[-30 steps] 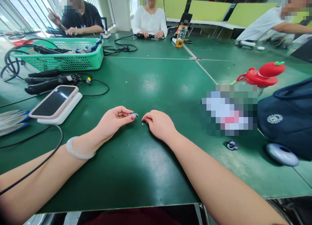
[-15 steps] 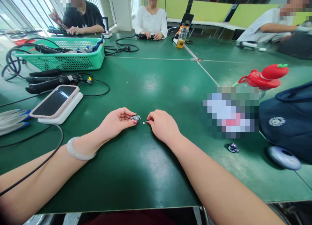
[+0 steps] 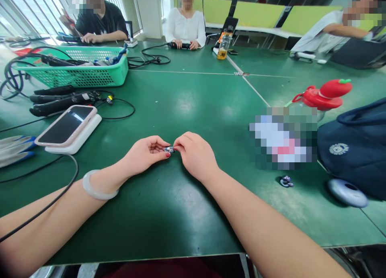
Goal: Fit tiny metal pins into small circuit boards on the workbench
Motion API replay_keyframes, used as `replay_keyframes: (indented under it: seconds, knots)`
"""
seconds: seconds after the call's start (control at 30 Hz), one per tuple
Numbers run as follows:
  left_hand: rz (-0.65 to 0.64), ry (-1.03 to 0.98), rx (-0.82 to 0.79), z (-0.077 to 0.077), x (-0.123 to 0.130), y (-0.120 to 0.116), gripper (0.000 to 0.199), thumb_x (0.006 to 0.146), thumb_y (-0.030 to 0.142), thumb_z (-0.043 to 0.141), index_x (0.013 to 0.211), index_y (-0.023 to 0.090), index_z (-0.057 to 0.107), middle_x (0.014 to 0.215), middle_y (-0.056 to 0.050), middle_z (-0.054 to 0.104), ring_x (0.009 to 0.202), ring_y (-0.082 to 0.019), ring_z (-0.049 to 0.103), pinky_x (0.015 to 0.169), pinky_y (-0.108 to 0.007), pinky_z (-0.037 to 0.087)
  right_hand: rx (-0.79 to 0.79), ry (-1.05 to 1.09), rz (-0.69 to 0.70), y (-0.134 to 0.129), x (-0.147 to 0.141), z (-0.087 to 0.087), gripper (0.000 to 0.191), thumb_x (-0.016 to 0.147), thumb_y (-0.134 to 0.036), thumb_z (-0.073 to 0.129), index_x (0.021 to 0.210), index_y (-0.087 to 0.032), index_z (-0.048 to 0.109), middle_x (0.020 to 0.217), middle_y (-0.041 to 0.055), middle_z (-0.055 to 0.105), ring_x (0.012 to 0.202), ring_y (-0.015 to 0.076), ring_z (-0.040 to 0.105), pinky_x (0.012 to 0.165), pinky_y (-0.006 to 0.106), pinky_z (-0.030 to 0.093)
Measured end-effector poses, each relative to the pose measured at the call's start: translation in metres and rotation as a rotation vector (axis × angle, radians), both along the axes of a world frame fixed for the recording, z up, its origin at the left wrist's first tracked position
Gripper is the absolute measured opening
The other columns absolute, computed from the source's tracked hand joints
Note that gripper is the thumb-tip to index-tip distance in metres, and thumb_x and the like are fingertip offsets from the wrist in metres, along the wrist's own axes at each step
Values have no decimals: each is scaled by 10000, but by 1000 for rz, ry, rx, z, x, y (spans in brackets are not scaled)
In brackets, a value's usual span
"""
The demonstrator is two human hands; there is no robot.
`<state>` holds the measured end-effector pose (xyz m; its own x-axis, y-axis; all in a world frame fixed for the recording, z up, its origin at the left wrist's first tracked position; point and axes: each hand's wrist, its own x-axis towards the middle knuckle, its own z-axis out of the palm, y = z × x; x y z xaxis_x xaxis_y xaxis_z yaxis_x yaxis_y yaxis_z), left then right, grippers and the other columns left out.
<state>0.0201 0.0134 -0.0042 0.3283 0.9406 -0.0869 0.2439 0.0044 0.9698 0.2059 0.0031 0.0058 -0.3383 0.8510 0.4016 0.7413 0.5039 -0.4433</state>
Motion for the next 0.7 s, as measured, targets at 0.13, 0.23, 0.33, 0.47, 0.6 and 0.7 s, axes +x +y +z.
replay_keyframes:
  seconds: [0.13,0.23,0.33,0.47,0.6,0.7]
  knots:
    - [-31,-13,8,-1,0,-1,306,666,310,756,884,141,623,821,-32,677,768,-136,627,781,-329,519,-10,-13,39,-1,-4,-4,129,862,-149,537,778,-194,624,831,24,637,789,150,560,753,276,440]
    - [-33,-17,10,-2,0,0,307,664,300,758,887,141,621,818,-28,674,764,-131,624,775,-322,518,-14,-21,47,0,-3,-5,128,864,-152,537,786,-194,629,837,26,641,793,151,564,754,279,445]
    - [-29,-14,1,-1,0,0,301,664,289,758,887,142,621,818,-26,675,765,-130,622,781,-324,518,-21,-23,44,0,-2,-4,129,866,-157,544,785,-191,638,832,25,645,790,151,572,748,278,451]
    - [-18,-10,7,1,0,-1,297,664,281,756,890,140,625,818,-31,678,764,-136,624,795,-343,520,-17,0,45,-1,-1,-4,144,883,-177,525,839,-194,661,859,29,657,815,156,589,766,286,463]
    - [41,-28,17,0,1,0,286,674,249,742,909,136,626,839,-43,687,771,-144,636,814,-361,522,-2,34,34,-2,2,-4,179,896,-185,498,947,-191,669,891,40,658,828,154,597,761,285,470]
    - [57,-83,24,-2,0,2,297,688,234,734,947,134,630,876,-53,701,790,-148,652,838,-364,521,-25,9,18,-2,2,-5,169,873,-227,555,999,-192,663,895,38,654,803,152,595,729,280,464]
